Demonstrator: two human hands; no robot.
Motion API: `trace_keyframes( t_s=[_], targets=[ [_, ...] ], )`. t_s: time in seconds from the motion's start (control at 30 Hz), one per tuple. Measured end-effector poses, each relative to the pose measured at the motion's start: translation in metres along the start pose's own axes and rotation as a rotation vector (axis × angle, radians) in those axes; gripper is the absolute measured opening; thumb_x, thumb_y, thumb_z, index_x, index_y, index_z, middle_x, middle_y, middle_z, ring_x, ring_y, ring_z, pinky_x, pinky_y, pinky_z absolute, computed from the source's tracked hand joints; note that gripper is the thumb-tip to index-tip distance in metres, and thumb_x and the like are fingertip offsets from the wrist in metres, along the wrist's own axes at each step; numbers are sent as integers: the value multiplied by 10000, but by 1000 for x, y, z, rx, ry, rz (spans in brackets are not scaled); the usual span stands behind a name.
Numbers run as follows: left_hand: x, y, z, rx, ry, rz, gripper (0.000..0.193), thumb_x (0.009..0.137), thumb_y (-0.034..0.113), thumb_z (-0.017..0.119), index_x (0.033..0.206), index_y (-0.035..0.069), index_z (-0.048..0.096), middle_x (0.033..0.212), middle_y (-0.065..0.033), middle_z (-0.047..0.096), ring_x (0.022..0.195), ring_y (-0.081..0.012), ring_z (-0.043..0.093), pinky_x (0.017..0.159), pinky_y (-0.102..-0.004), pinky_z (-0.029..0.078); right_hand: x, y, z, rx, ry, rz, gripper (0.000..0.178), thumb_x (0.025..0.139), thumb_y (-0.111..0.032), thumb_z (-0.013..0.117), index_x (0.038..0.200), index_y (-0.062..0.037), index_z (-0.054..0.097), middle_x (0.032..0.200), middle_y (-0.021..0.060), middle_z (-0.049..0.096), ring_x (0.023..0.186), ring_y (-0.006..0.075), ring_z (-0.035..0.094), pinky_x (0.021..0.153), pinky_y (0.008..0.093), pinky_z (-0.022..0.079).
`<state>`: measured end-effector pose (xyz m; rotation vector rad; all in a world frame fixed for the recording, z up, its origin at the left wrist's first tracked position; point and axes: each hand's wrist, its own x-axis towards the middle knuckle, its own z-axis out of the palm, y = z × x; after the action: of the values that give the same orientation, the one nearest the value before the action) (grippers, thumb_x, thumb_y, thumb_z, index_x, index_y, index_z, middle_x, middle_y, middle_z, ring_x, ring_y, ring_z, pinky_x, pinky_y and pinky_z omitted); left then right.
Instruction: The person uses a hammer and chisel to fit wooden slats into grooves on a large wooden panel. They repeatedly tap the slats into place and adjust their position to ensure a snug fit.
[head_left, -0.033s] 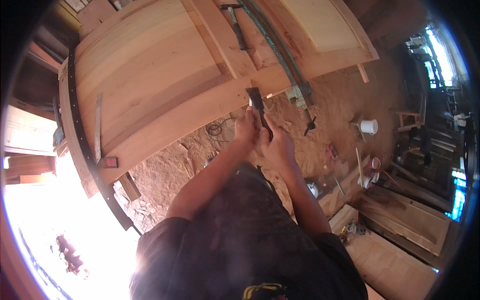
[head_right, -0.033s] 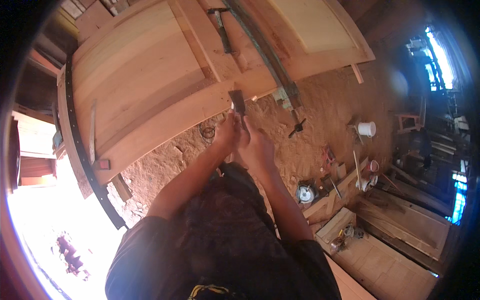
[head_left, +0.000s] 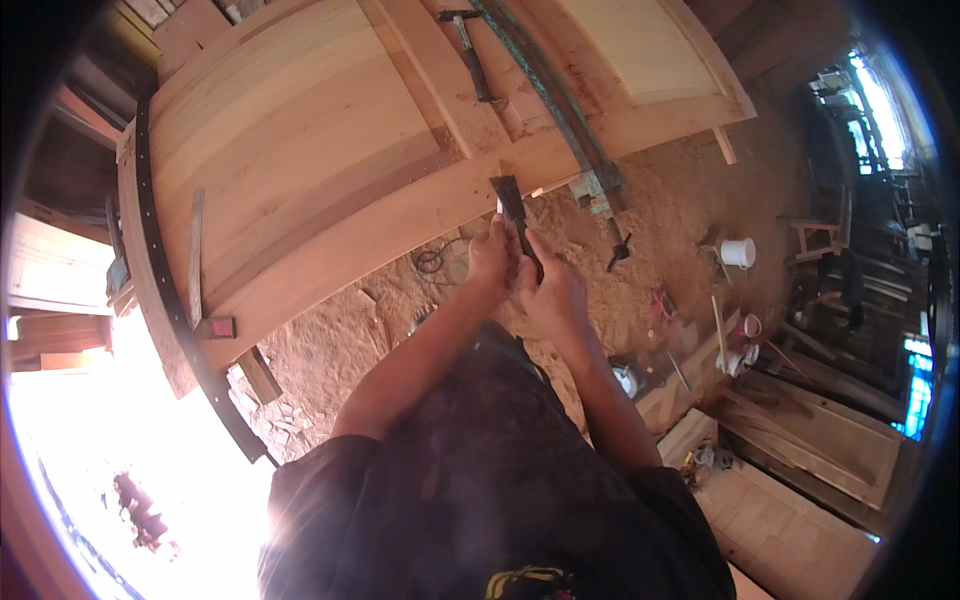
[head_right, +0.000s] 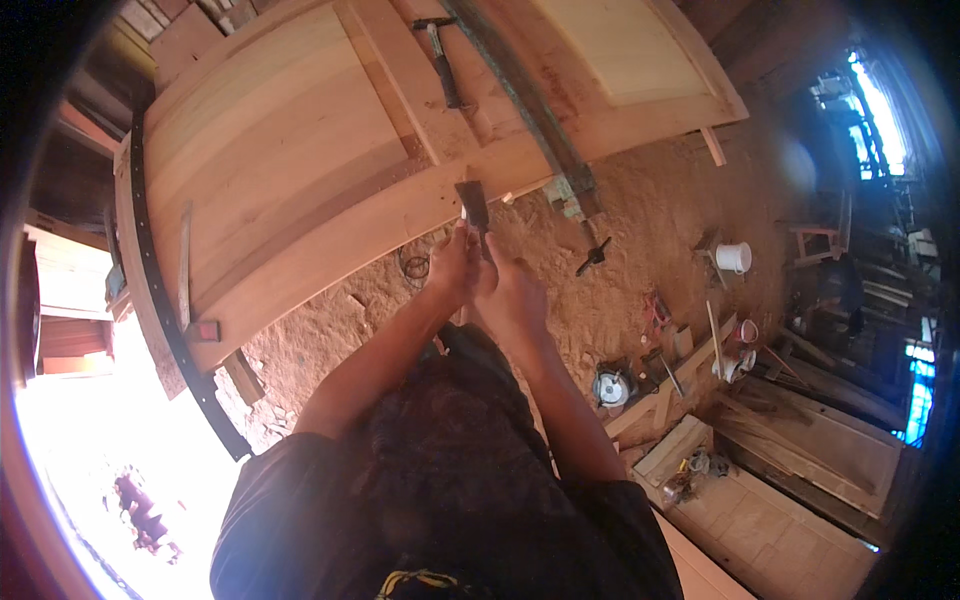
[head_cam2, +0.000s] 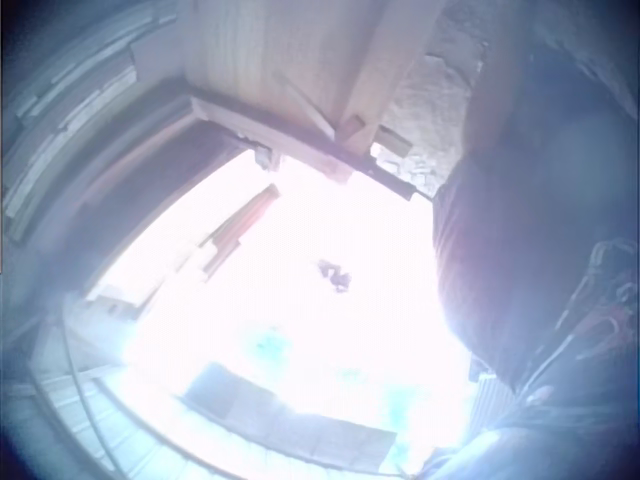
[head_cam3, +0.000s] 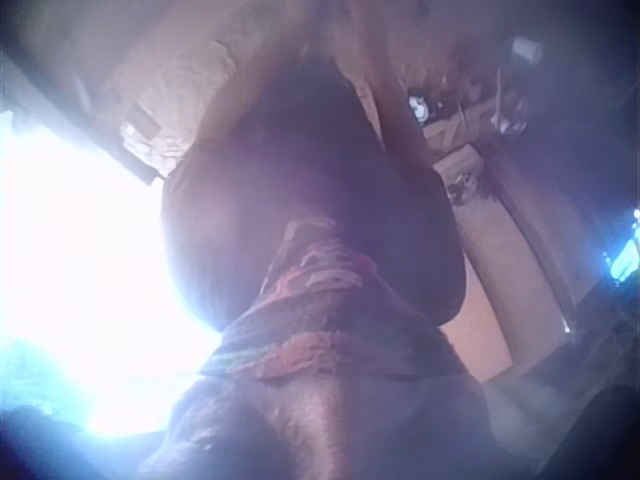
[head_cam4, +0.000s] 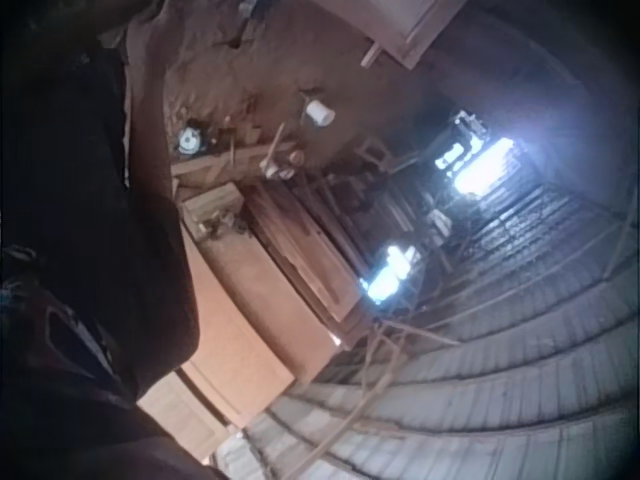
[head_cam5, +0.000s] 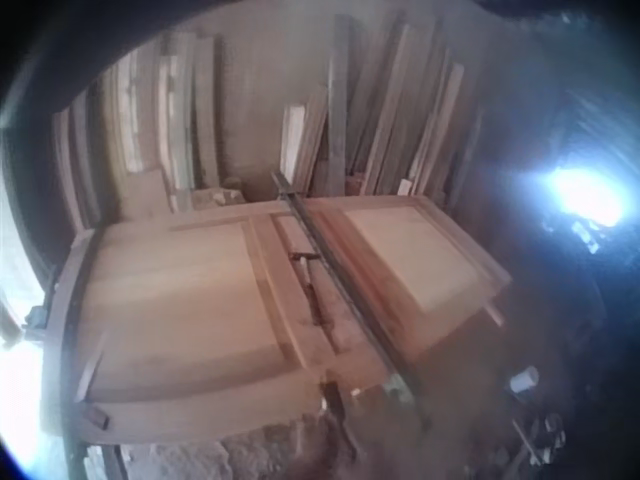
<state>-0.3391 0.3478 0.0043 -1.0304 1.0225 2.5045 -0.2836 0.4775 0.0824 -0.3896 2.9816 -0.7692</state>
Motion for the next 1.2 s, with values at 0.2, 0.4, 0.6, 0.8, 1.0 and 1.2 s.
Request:
trace_keyframes(
  t_s=[0.2,0.4,0.6,0.8,1.0,1.2],
  targets=[
    [0,-1,-2,11,34,-12,401,1093,466,569,874,134,627,675,27,525,509,-103,455,436,-295,335,35,-9,1,22,-43,52,439,978,-121,662,1411,-50,653,996,287,725,909,467,717,791,505,573],
    [7,9,-2,24,13,-21,411,1096,457,555,869,121,623,663,30,510,487,-109,436,418,-312,311,44,-13,5,67,86,-8,448,979,-130,670,1422,-65,650,972,289,724,884,455,718,762,502,571],
    [5,15,-5,63,45,-151,373,1102,444,547,912,132,619,705,42,541,493,-93,408,419,-293,314,38,-6,6,18,67,-4,436,994,-170,661,1418,-69,654,972,290,720,876,469,713,743,522,560],
    [4,14,-4,-60,-15,-147,424,1094,513,519,918,143,629,694,24,506,532,-120,464,435,-317,308,33,-10,-2,1,-26,8,441,1000,-160,653,1427,-52,645,909,277,714,867,470,709,749,511,558],
    [2,5,9,-108,28,-80,427,1095,518,532,888,146,573,701,16,510,529,-120,460,425,-299,330,17,-4,2,80,75,14,457,995,-159,661,1443,-71,641,930,283,720,902,473,718,766,516,566],
    [5,2,11,-74,79,-102,429,1093,520,543,917,132,593,707,0,525,513,-124,471,416,-296,338,33,-14,-5,-37,-82,125,452,994,-166,662,1433,-59,642,934,293,720,878,478,713,778,517,571]
  ],
)
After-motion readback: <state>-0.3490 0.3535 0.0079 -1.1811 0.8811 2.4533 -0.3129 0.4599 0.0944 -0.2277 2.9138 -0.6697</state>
